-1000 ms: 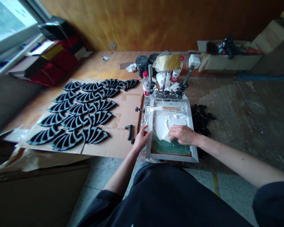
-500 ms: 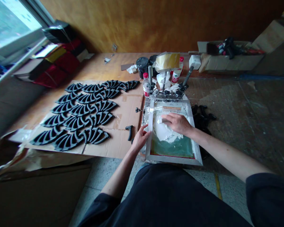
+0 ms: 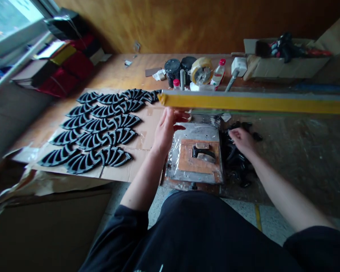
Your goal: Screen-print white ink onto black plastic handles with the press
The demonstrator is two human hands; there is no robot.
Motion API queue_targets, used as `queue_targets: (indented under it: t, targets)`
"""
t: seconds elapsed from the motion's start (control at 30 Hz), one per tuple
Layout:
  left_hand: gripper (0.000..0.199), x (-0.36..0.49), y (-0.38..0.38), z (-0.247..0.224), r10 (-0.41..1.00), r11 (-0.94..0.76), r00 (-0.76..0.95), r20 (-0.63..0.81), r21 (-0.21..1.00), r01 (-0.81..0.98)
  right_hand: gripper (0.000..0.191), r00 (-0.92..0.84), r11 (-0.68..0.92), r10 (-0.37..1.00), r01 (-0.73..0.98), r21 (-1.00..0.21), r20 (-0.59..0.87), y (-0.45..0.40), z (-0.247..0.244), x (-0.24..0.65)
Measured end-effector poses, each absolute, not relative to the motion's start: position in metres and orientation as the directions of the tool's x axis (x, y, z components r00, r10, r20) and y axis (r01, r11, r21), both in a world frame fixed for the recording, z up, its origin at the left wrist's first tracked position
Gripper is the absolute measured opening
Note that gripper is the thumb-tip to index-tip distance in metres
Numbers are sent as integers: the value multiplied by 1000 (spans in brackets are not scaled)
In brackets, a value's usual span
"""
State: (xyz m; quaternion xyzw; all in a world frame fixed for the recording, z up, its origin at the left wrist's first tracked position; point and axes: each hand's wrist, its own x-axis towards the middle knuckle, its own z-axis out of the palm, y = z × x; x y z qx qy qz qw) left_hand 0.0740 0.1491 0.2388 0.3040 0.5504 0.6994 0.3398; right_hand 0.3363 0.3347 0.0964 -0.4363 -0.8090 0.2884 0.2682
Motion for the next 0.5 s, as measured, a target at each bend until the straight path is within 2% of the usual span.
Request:
queue_targets:
  t: [0.07,0.13,0.2,0.27,0.37,0.5]
  targets:
    - [47,77,153,234,812,-125,-583,26,984,-130,36,-590,526,795,557,-643,139,297,82,321]
    - [51,84,148,219,799,-102,-601,-11,983,-153,39,-702,660,694,531,-531,159,266,76,307]
    - [54,96,135,195,806,-36,-582,-106,973,-227,43,-752,737,638,531,-418,168,248,75,298]
    - [56,111,118,169,818,81,-522,-241,947,-311,46,-751,747,641,566,-349,155,241,76,294]
    - [59,134,91,137,803,246,-432,-411,888,-388,46,-742,743,654,594,-308,148,240,75,293]
    - [59,159,67,120,777,364,-348,-524,826,-430,42,-738,742,658,601,-297,149,238,74,293]
